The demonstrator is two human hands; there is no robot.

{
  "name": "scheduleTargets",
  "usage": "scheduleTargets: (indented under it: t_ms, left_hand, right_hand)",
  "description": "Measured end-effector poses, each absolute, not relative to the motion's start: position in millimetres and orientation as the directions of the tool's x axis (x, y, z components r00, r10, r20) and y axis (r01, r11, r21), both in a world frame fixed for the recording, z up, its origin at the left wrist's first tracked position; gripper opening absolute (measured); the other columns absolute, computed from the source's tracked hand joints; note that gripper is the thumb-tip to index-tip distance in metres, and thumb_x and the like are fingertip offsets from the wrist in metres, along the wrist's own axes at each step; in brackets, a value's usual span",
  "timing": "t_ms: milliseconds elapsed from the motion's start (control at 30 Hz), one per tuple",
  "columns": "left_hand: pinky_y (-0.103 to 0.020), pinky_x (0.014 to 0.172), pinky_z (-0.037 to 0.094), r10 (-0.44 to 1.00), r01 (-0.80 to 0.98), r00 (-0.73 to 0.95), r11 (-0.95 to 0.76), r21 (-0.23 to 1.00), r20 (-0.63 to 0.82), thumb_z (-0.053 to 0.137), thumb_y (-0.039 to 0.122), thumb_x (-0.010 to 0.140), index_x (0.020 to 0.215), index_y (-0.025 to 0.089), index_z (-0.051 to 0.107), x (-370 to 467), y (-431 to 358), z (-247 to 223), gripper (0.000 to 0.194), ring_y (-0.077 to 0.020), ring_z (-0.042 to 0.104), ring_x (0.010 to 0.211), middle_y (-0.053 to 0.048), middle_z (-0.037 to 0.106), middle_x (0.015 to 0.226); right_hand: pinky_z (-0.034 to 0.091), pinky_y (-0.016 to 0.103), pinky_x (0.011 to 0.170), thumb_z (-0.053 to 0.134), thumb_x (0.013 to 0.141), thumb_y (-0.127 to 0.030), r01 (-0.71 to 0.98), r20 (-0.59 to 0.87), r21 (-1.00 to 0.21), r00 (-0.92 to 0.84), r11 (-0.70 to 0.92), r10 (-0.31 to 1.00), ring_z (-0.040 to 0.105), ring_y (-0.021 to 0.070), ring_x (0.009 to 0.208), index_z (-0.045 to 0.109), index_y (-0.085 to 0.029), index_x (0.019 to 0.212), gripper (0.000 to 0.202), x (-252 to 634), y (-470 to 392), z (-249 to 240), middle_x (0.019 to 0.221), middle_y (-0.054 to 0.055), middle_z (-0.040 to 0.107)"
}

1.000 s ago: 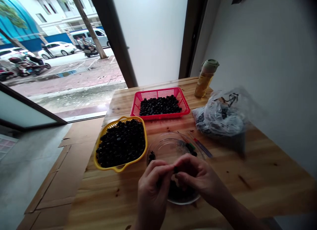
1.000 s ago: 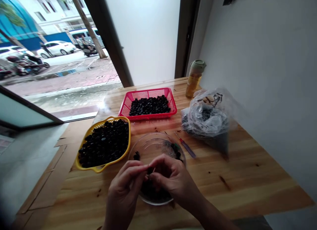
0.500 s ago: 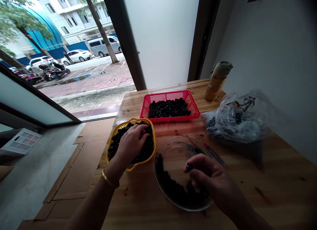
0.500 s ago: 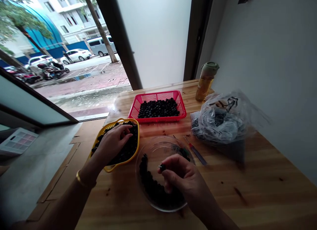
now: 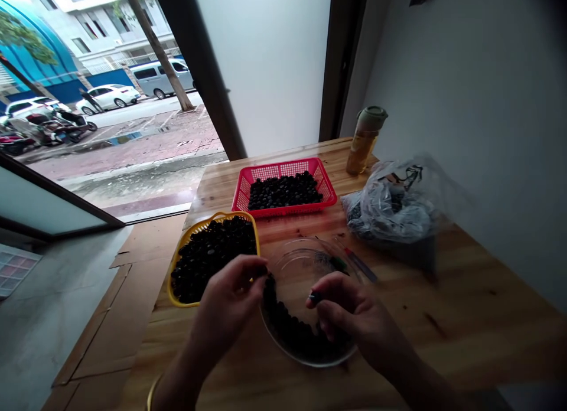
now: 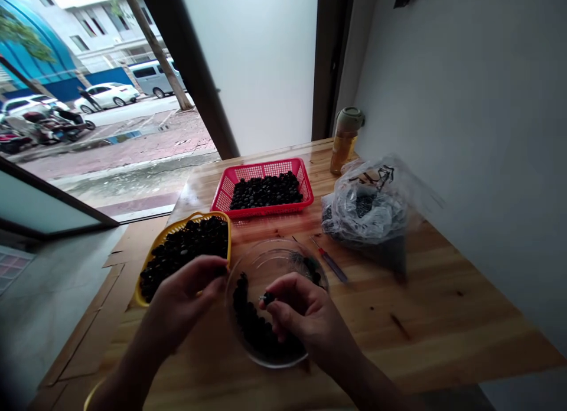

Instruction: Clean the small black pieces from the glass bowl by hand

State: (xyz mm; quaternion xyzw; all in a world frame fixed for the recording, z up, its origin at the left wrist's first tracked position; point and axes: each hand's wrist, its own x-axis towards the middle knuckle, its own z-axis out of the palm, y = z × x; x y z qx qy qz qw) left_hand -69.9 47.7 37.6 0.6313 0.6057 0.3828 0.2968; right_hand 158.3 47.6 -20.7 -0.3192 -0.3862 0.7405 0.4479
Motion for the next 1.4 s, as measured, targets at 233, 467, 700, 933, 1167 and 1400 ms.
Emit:
scheduleTargets:
  t_ms: [233, 467, 700, 933, 1167, 1400]
  left_hand:
    - [-0.024, 0.059, 0.059, 0.998, 0.052, -0.037, -0.057, 0.997, 0.059, 0.065, 0.029, 0.099, 0.122, 0.03, 0.078, -27, 0, 2, 0.026, -0.0124, 0.066, 0.063, -0.003, 0.065, 0.094]
    - [-0.025, 0.057, 0.062, 0.997, -0.013, -0.048, -0.053, 0.999, 0.052, 0.065, 0.031, 0.1, 0.121, 0.032, 0.078, -23, -4, -10, 0.025, -0.0113, 0.069, 0.064, -0.005, 0.062, 0.112]
    - [-0.021, 0.06, 0.059, 0.996, -0.108, -0.083, -0.033, 0.994, 0.024, 0.07, 0.03, 0.097, 0.118, 0.028, 0.073, -16, -14, -8, 0.02, -0.0129, 0.067, 0.062, -0.001, 0.071, 0.085]
    - [-0.021, 0.059, 0.059, 0.988, -0.071, -0.145, -0.066, 0.995, 0.055, 0.076, 0.031, 0.093, 0.104, 0.025, 0.076, -12, -9, 2, 0.013, -0.013, 0.068, 0.061, -0.001, 0.074, 0.082]
    - [-0.02, 0.056, 0.058, 0.989, -0.265, -0.075, 0.101, 0.959, -0.125, 0.08, 0.037, 0.09, 0.107, 0.024, 0.075, -13, -7, -6, 0.021, -0.0114, 0.066, 0.055, 0.001, 0.073, 0.073]
    - [-0.02, 0.053, 0.055, 0.965, -0.453, -0.047, 0.21, 0.866, -0.258, 0.083, 0.042, 0.088, 0.104, 0.022, 0.077, -15, -9, -14, 0.026, -0.0098, 0.063, 0.051, 0.0, 0.073, 0.07]
  right_hand:
    - [0.051, 0.02, 0.055, 0.082, 0.088, -0.043, -0.338, -0.056, -0.916, -0.428, -0.217, 0.902, 0.061, 0.0106, 0.057, 0.071, -0.019, 0.099, 0.029, 156, 38, -16, 0.069, -0.001, 0.069]
    - [0.049, 0.021, 0.057, 0.081, 0.089, -0.042, -0.29, -0.031, -0.945, -0.383, -0.152, 0.923, 0.059, 0.0102, 0.056, 0.073, -0.02, 0.101, 0.027, 161, 31, -19, 0.069, -0.002, 0.067]
    - [0.05, 0.02, 0.055, 0.084, 0.085, -0.045, -0.318, -0.071, -0.925, -0.39, -0.207, 0.918, 0.06, 0.0108, 0.056, 0.074, -0.02, 0.099, 0.031, 160, 32, -20, 0.073, 0.0, 0.07]
    - [0.053, 0.021, 0.054, 0.088, 0.081, -0.044, -0.353, -0.082, -0.907, -0.385, -0.228, 0.919, 0.061, 0.0116, 0.058, 0.074, -0.02, 0.094, 0.031, 158, 35, -18, 0.077, 0.002, 0.073]
    - [0.055, 0.022, 0.062, 0.08, 0.089, -0.025, -0.22, 0.172, -0.969, -0.25, 0.117, 0.953, 0.066, 0.0128, 0.066, 0.077, -0.023, 0.096, 0.009, 160, 33, -15, 0.086, 0.002, 0.074]
    - [0.058, 0.023, 0.078, 0.068, 0.095, -0.009, 0.056, 0.477, -0.856, -0.292, 0.513, 0.829, 0.074, 0.017, 0.085, 0.073, -0.022, 0.108, 0.019, 157, 36, -2, 0.094, 0.005, 0.076]
